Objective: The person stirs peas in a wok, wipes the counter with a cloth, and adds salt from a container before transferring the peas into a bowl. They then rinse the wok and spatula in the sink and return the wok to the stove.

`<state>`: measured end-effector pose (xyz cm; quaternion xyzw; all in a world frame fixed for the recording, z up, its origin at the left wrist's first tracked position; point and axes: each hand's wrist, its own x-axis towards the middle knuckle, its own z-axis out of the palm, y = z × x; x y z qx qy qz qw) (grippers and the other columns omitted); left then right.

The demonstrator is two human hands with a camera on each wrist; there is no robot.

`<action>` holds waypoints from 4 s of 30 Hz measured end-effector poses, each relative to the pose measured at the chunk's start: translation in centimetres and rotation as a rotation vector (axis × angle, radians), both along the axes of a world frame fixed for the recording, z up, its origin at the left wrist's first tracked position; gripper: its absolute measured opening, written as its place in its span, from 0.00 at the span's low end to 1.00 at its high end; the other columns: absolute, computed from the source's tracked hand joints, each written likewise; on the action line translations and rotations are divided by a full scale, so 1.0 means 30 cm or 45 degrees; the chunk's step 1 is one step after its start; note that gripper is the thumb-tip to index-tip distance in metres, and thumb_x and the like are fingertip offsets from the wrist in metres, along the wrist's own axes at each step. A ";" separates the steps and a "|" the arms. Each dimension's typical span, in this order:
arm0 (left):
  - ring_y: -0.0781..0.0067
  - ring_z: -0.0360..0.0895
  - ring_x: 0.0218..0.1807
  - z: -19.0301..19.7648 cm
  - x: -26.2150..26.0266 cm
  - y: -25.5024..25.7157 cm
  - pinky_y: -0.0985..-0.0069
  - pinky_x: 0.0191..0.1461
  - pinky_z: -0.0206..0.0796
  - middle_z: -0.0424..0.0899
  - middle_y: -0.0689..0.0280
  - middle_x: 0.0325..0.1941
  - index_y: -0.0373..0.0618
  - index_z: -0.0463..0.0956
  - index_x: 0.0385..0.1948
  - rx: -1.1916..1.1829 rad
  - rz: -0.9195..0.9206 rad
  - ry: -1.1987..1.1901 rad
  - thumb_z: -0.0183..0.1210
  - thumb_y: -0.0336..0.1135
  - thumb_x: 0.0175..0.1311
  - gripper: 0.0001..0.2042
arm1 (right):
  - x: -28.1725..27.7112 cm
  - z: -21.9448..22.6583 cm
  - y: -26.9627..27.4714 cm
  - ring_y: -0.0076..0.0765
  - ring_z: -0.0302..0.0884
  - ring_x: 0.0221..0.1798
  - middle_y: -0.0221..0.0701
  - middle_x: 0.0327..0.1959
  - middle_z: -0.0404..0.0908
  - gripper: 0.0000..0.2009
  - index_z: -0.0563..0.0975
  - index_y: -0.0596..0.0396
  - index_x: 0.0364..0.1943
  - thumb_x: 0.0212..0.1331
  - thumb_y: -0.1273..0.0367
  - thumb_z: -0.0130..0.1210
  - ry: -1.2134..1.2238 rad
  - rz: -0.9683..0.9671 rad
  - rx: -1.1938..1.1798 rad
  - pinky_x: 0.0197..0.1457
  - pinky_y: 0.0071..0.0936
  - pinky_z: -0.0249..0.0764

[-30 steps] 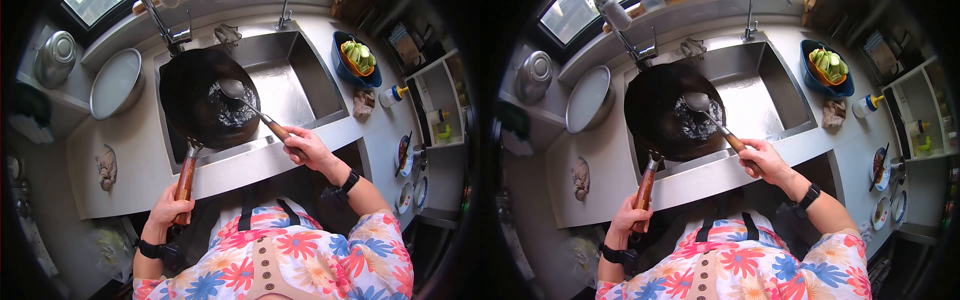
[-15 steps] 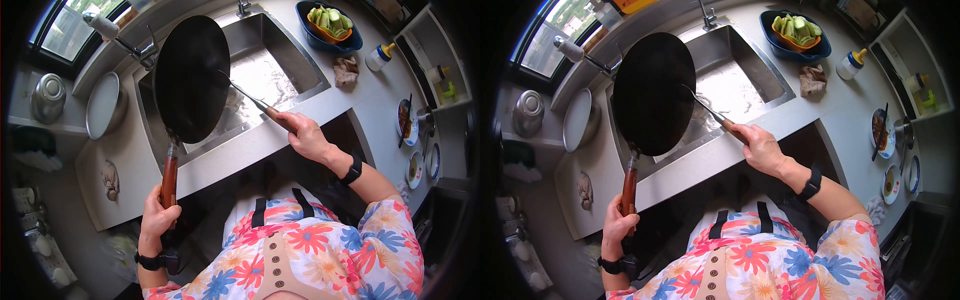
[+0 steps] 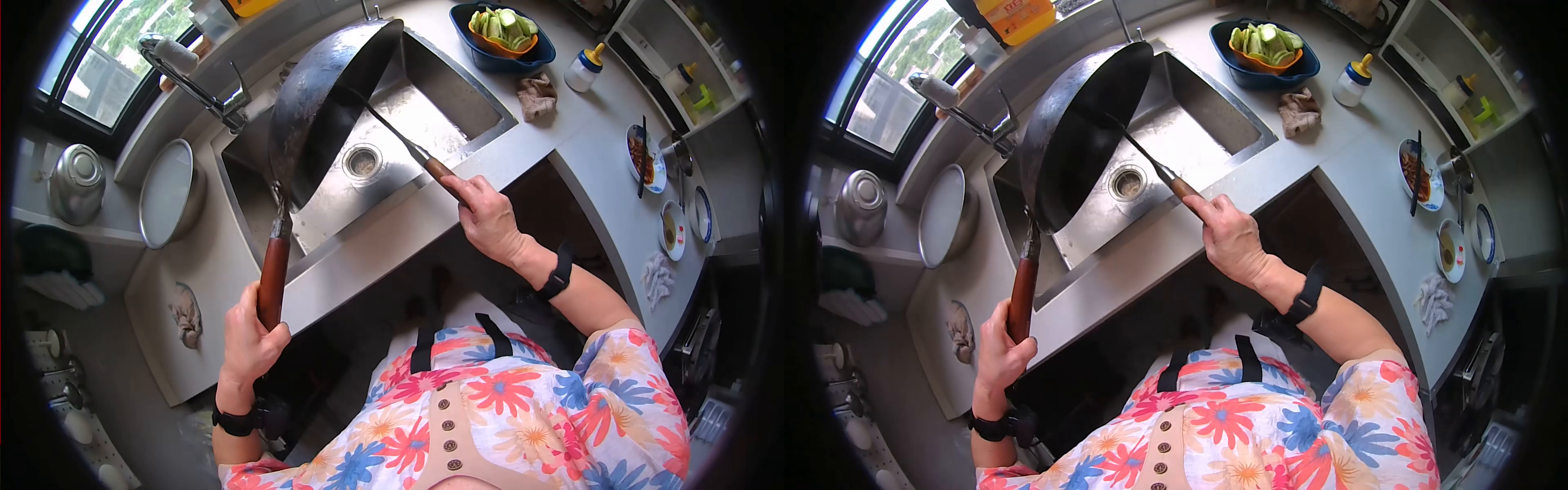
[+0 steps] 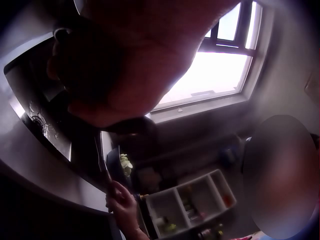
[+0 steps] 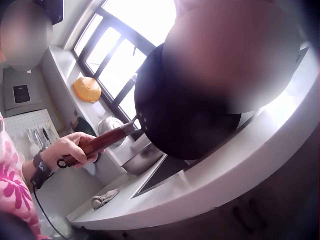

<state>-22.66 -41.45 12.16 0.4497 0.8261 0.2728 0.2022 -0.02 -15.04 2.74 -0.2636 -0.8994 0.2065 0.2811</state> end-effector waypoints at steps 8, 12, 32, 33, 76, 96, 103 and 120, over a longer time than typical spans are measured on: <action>0.78 0.62 0.19 0.009 -0.029 -0.060 0.81 0.25 0.57 0.64 0.69 0.17 0.33 0.68 0.41 -0.038 -0.033 0.029 0.54 0.27 0.34 0.23 | -0.007 -0.006 -0.110 0.45 0.73 0.29 0.38 0.29 0.70 0.22 0.70 0.48 0.49 0.45 0.80 0.47 0.057 -0.089 0.029 0.32 0.37 0.73; 0.77 0.62 0.20 0.004 -0.037 -0.080 0.82 0.25 0.57 0.64 0.68 0.17 0.34 0.68 0.41 -0.019 -0.067 0.050 0.54 0.28 0.34 0.23 | 0.001 -0.010 -0.143 0.46 0.73 0.29 0.38 0.29 0.70 0.22 0.70 0.48 0.49 0.45 0.80 0.47 0.097 -0.115 0.054 0.32 0.37 0.73; 0.70 0.69 0.09 -0.114 0.040 0.011 0.80 0.11 0.64 0.73 0.59 0.21 0.32 0.63 0.41 0.441 -0.066 -1.538 0.56 0.29 0.43 0.21 | 0.304 0.146 -0.237 0.17 0.68 0.20 0.28 0.24 0.72 0.20 0.68 0.62 0.51 0.50 0.76 0.48 0.542 -0.129 -1.339 0.23 0.16 0.67; 0.70 0.69 0.09 -0.091 0.061 0.022 0.80 0.11 0.64 0.73 0.59 0.21 0.32 0.63 0.41 0.428 -0.081 -1.535 0.56 0.29 0.43 0.21 | 0.353 0.174 -0.245 0.15 0.66 0.17 0.26 0.23 0.72 0.21 0.67 0.61 0.52 0.51 0.77 0.49 0.637 -0.092 -1.399 0.19 0.14 0.65; 0.71 0.68 0.12 -0.028 2.650 1.083 0.82 0.14 0.59 0.72 0.59 0.22 0.27 0.65 0.39 -1.306 -1.898 -1.996 0.56 0.31 0.45 0.20 | 2.509 0.379 -0.837 0.15 0.68 0.21 0.27 0.33 0.77 0.16 0.72 0.55 0.48 0.55 0.78 0.49 1.086 -2.371 -0.146 0.20 0.11 0.65; 0.70 0.78 0.25 0.001 2.467 1.275 0.82 0.19 0.68 0.77 0.48 0.38 0.33 0.64 0.52 -0.797 -1.634 -1.750 0.49 0.47 0.61 0.25 | 2.474 0.389 -0.794 0.42 0.74 0.34 0.35 0.34 0.73 0.18 0.76 0.50 0.41 0.43 0.82 0.53 -0.414 -2.196 0.311 0.36 0.30 0.72; 0.81 0.73 0.17 -0.179 1.976 1.301 0.84 0.17 0.62 0.78 0.66 0.21 0.36 0.77 0.34 0.232 -0.978 -0.905 0.56 0.29 0.53 0.09 | 2.497 0.343 -0.822 0.34 0.74 0.43 0.35 0.41 0.74 0.16 0.75 0.54 0.46 0.50 0.80 0.51 -0.109 -2.116 0.100 0.43 0.24 0.70; 0.59 0.79 0.26 -0.429 1.429 1.524 0.66 0.35 0.70 0.79 0.54 0.19 0.34 0.77 0.21 0.056 -0.489 0.006 0.47 0.43 0.56 0.18 | 2.446 0.282 -1.142 0.28 0.71 0.48 0.34 0.49 0.74 0.15 0.70 0.61 0.51 0.59 0.75 0.48 0.249 -2.405 0.019 0.50 0.22 0.66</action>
